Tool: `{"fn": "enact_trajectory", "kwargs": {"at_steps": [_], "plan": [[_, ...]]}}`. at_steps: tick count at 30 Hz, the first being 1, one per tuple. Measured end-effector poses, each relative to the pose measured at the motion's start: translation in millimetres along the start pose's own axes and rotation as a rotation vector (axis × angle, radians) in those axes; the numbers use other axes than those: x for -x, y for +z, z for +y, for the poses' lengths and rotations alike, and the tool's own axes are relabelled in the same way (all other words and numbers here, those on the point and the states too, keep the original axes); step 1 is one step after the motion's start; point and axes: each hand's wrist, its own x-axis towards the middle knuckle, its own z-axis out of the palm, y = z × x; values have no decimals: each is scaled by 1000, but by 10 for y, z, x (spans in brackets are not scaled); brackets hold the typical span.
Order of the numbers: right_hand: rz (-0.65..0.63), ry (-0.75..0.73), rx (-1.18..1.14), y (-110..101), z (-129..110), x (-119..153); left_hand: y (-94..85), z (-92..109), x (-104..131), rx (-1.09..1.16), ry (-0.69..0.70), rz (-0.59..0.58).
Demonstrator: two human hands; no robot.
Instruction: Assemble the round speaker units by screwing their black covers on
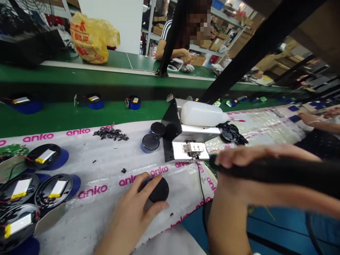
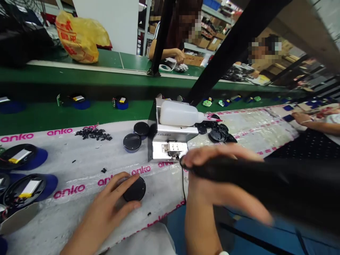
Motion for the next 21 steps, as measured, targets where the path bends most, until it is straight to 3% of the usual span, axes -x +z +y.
{"fn": "enact_trajectory", "kwargs": {"at_steps": [2,5,11,15,21], "plan": [[31,-16,-1,93,159,-119,45,-42,-10,-70,51,48],[-36,104,-23,123,266,-106,98,-42,-42,14,67,70],[-215,427,-229,192,-135,192,111,15,-44,247,-69,31],[-192,427,-273,445,-281,379,106,16,-35,308,-70,5],[-270,397,-327,599,-118,493,84,63,-49,337,-53,-19]]}}
